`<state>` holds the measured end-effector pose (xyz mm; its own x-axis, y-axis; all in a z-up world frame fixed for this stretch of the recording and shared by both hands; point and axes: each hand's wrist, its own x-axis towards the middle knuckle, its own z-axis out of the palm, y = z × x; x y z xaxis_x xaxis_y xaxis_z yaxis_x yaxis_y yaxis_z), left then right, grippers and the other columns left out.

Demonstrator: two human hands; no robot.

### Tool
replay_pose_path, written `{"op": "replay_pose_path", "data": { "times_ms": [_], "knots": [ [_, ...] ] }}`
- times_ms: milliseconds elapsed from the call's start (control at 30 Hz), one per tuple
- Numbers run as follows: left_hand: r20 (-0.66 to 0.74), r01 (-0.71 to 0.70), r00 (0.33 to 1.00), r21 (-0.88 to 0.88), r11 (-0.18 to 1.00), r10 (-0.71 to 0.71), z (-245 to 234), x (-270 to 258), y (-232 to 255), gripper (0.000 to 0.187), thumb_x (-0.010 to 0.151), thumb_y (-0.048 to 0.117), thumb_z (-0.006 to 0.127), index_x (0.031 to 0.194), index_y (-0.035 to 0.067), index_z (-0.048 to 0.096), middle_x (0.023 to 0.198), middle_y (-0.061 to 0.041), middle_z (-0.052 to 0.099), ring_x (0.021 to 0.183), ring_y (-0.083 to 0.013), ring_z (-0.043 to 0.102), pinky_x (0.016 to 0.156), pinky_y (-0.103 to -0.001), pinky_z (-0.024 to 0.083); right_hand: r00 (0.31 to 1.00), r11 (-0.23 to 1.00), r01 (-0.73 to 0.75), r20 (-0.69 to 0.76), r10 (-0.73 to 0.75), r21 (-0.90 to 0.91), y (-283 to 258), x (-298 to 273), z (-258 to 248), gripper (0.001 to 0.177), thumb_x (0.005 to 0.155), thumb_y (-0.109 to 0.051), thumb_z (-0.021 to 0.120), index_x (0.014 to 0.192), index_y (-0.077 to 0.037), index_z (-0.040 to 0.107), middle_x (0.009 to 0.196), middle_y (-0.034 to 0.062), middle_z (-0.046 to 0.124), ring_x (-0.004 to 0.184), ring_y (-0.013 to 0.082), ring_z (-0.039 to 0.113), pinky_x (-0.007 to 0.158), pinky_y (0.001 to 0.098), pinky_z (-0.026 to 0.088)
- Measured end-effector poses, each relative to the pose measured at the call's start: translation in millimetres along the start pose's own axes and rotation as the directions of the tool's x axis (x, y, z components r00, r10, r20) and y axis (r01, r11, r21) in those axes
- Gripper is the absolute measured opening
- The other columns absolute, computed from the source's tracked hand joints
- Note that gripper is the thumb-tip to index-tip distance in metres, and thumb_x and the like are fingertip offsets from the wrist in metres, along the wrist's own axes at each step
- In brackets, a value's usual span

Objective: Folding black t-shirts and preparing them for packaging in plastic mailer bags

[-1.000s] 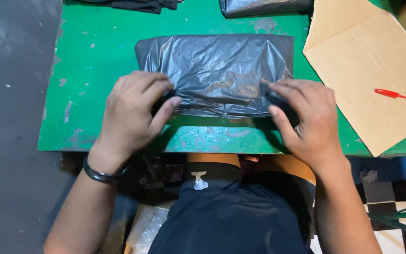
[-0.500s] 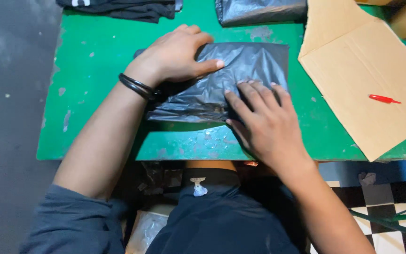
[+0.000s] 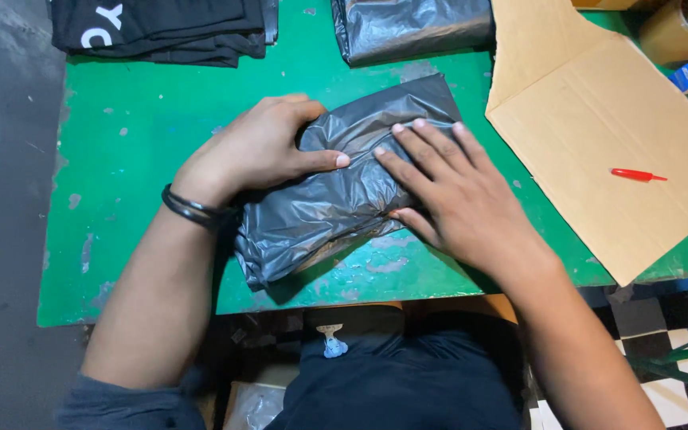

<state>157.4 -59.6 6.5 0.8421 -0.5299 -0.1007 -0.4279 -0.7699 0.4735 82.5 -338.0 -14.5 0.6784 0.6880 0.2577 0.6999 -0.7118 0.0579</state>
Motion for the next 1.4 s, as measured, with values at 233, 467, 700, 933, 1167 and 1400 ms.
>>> {"op": "replay_pose_path", "data": {
  "times_ms": [233,467,700,933,1167,1400],
  "knots": [
    [-0.267,-0.208,0.925,0.235,0.949,0.269,9,-68,70,0.064,0.093,0.058,0.069,0.125,0.003,0.060,0.121,-0.021,0.060,0.103,-0.0401,0.057,0.077,-0.054,0.049,0.993,0.993,0.115,-0.006,-0.115,-0.040,17,1,-29,0.063,0.097,-0.048,0.061,0.150,-0.016,0.052,0.147,0.0157,0.058,0.138,0.0338,0.052,0.119,0.0523,0.035],
    [-0.314,-0.067,0.936,0.289,0.955,0.160,36,-101,60,0.043,0.086,0.029,0.077,0.118,0.007,0.059,0.124,-0.014,0.062,0.111,-0.0365,0.059,0.083,-0.049,0.051,0.981,0.981,0.187,-0.049,-0.189,-0.056,29,-7,-7,0.051,0.099,-0.031,0.065,0.144,-0.008,0.057,0.136,0.0156,0.066,0.115,0.0331,0.066,0.094,0.0441,0.055],
    [-0.362,0.024,0.900,0.597,0.802,0.243,54,-111,63,0.031,0.092,0.023,0.062,0.121,0.011,0.061,0.113,-0.009,0.063,0.099,-0.0279,0.059,0.071,-0.039,0.046,0.966,0.941,0.182,-0.128,-0.226,-0.286,22,-12,-3,0.035,0.101,-0.031,0.063,0.133,-0.017,0.064,0.124,0.0049,0.071,0.105,0.0218,0.070,0.077,0.0329,0.055],
    [-0.460,0.118,0.830,0.698,0.706,0.316,67,-124,63,0.021,0.099,0.013,0.055,0.117,0.013,0.066,0.112,-0.007,0.067,0.091,-0.0232,0.059,0.073,-0.036,0.043,0.954,0.934,0.159,-0.193,-0.228,-0.319,16,-17,-4,0.019,0.105,-0.020,0.061,0.123,-0.019,0.068,0.112,-0.0001,0.071,0.088,0.0206,0.063,0.069,0.0316,0.046],
    [-0.371,0.076,0.856,0.779,0.623,0.360,63,-126,52,0.011,0.097,0.015,0.058,0.107,0.017,0.063,0.086,-0.002,0.053,0.077,-0.0216,0.052,0.065,-0.035,0.038,0.953,0.895,0.193,-0.139,-0.268,-0.403,9,-18,-6,0.006,0.104,-0.015,0.058,0.105,-0.021,0.061,0.087,-0.0007,0.056,0.079,0.0202,0.055,0.063,0.0324,0.038],
    [-0.561,0.149,0.818,0.419,0.896,0.126,46,-116,86,0.037,0.098,0.044,0.072,0.090,0.009,0.064,0.099,-0.014,0.060,0.092,-0.0354,0.056,0.077,-0.047,0.044,0.995,0.984,-0.021,-0.088,0.037,0.175,-19,-4,-64,0.031,0.097,-0.027,0.065,0.118,-0.004,0.060,0.112,0.0194,0.064,0.097,0.0404,0.057,0.080,0.0498,0.043]
  ]
}}
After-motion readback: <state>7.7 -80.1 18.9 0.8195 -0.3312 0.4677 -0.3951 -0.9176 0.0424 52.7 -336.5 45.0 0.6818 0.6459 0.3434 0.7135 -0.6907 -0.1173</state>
